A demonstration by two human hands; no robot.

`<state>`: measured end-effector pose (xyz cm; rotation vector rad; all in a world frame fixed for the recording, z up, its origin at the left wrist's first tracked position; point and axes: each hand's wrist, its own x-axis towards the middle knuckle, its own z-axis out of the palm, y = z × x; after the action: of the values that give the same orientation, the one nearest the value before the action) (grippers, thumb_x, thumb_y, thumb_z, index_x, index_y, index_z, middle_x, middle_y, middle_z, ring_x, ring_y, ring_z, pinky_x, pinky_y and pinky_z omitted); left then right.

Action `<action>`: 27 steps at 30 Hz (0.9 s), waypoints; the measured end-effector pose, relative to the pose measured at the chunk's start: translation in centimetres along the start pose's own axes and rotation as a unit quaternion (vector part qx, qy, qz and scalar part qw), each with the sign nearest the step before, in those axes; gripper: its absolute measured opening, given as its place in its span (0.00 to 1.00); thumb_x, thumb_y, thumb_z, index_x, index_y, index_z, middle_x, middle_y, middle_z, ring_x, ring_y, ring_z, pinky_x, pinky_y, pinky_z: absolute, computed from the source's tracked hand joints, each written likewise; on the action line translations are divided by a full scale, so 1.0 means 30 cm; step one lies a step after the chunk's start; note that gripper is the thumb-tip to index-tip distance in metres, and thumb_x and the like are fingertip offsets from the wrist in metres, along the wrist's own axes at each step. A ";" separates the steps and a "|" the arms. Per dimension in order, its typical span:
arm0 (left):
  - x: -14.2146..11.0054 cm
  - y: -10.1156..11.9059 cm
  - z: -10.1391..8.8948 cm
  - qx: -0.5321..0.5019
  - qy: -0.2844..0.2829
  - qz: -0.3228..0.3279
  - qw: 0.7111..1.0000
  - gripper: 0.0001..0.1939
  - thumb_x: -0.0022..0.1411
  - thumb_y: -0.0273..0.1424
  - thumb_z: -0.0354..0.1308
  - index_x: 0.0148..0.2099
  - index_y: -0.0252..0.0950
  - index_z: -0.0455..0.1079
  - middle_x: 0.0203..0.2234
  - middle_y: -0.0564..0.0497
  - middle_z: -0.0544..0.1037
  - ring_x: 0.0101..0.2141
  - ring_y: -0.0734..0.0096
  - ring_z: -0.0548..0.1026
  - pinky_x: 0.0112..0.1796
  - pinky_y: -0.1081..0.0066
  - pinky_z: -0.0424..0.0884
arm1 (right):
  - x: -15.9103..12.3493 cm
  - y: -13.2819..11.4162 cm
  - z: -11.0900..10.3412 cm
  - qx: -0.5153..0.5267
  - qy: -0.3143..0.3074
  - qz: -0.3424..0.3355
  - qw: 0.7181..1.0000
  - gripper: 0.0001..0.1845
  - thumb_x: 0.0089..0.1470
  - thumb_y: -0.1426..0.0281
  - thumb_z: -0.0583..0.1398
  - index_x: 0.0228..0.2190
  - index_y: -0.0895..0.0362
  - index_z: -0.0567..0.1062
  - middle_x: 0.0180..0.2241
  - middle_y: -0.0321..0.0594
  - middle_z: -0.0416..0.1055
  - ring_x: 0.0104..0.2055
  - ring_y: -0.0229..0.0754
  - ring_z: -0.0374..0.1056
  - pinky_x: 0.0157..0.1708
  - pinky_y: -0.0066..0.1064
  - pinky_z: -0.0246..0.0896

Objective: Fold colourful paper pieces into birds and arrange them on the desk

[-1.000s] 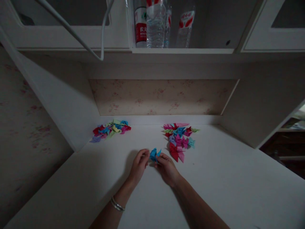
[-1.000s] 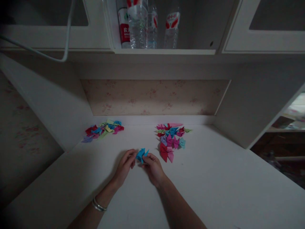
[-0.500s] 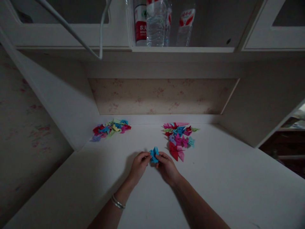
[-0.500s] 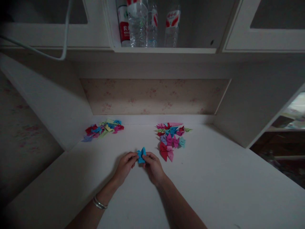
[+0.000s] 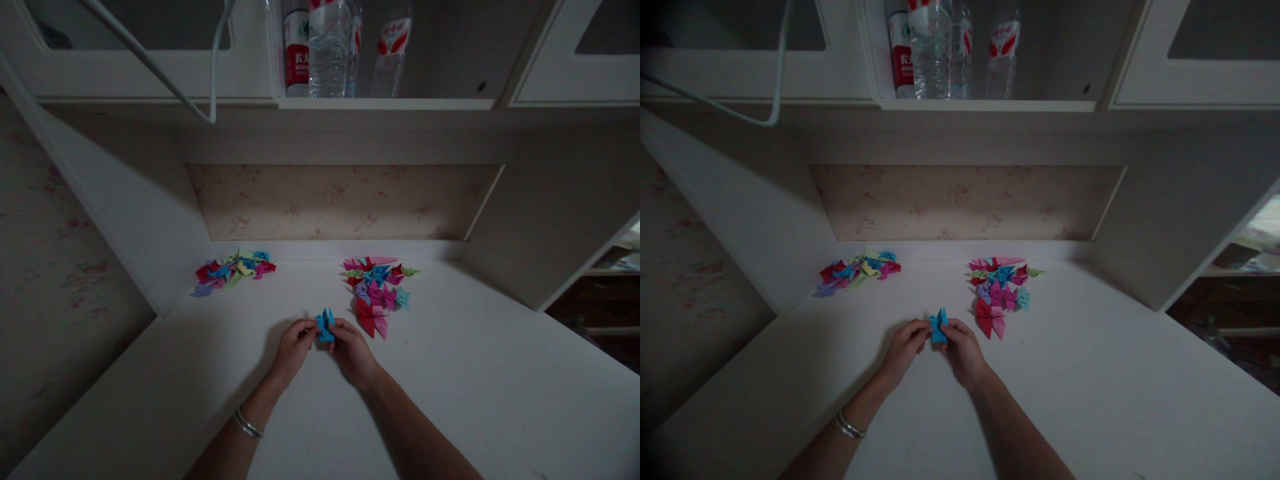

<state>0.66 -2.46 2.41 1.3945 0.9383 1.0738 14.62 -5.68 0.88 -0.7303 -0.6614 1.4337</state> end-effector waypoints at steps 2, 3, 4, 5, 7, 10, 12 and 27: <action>0.000 -0.002 -0.001 -0.002 -0.001 -0.002 1.000 0.10 0.52 0.36 0.60 0.32 0.34 0.75 0.16 0.57 0.65 0.19 0.76 0.60 0.23 0.74 0.55 | 0.000 0.001 -0.001 -0.001 0.000 0.000 1.000 0.07 0.45 0.68 0.67 0.28 0.59 0.77 0.28 0.38 0.72 0.23 0.34 0.59 0.22 0.26 0.51; 0.000 -0.002 -0.001 -0.003 -0.001 -0.003 1.000 0.10 0.52 0.36 0.60 0.32 0.34 0.75 0.16 0.57 0.65 0.19 0.76 0.61 0.23 0.74 0.55 | 0.000 0.001 -0.001 -0.001 -0.001 0.000 1.000 0.07 0.45 0.68 0.67 0.28 0.59 0.77 0.28 0.38 0.72 0.23 0.34 0.59 0.22 0.26 0.51; 0.000 -0.002 -0.001 -0.003 -0.002 -0.003 1.000 0.10 0.52 0.36 0.60 0.32 0.34 0.75 0.16 0.57 0.65 0.19 0.76 0.61 0.23 0.74 0.55 | 0.001 0.002 -0.002 -0.001 -0.001 -0.001 1.000 0.07 0.46 0.69 0.67 0.28 0.59 0.77 0.28 0.38 0.72 0.24 0.34 0.60 0.22 0.26 0.51; 0.000 -0.002 -0.001 -0.002 -0.002 -0.002 1.000 0.10 0.52 0.36 0.60 0.32 0.34 0.75 0.16 0.57 0.65 0.19 0.76 0.61 0.23 0.74 0.55 | 0.002 0.003 -0.003 -0.001 -0.002 -0.001 1.000 0.07 0.46 0.69 0.67 0.28 0.59 0.77 0.28 0.38 0.72 0.24 0.34 0.60 0.22 0.26 0.50; 0.001 -0.002 0.000 0.000 -0.001 -0.001 1.000 0.09 0.52 0.35 0.60 0.31 0.34 0.75 0.16 0.57 0.65 0.19 0.76 0.61 0.23 0.74 0.55 | 0.003 0.005 -0.004 0.001 -0.004 -0.001 1.000 0.06 0.46 0.69 0.67 0.28 0.58 0.77 0.28 0.38 0.71 0.24 0.34 0.60 0.22 0.25 0.50; 0.002 -0.002 0.002 0.000 0.001 -0.004 1.000 0.09 0.51 0.34 0.59 0.31 0.34 0.75 0.15 0.57 0.65 0.19 0.76 0.60 0.23 0.74 0.55 | 0.003 0.005 -0.005 0.001 -0.006 -0.001 1.000 0.07 0.46 0.68 0.67 0.29 0.58 0.77 0.29 0.38 0.72 0.24 0.34 0.59 0.22 0.26 0.50; 0.003 -0.003 0.002 -0.003 0.001 -0.005 1.000 0.09 0.51 0.35 0.60 0.31 0.34 0.75 0.15 0.57 0.65 0.19 0.76 0.61 0.23 0.74 0.55 | 0.002 0.003 -0.004 -0.002 -0.007 -0.002 1.000 0.07 0.46 0.68 0.67 0.29 0.58 0.77 0.29 0.39 0.72 0.25 0.35 0.60 0.22 0.26 0.51; 0.001 -0.009 0.002 -0.004 -0.009 -0.016 1.000 0.10 0.52 0.35 0.60 0.33 0.34 0.75 0.15 0.57 0.65 0.19 0.76 0.61 0.23 0.75 0.55 | -0.003 -0.004 0.003 -0.007 -0.010 0.001 1.000 0.06 0.46 0.69 0.66 0.28 0.59 0.77 0.27 0.38 0.72 0.23 0.33 0.59 0.22 0.25 0.51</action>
<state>0.72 -2.43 2.15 1.3766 0.9402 1.0373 14.63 -5.77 1.03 -0.7270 -0.6874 1.4408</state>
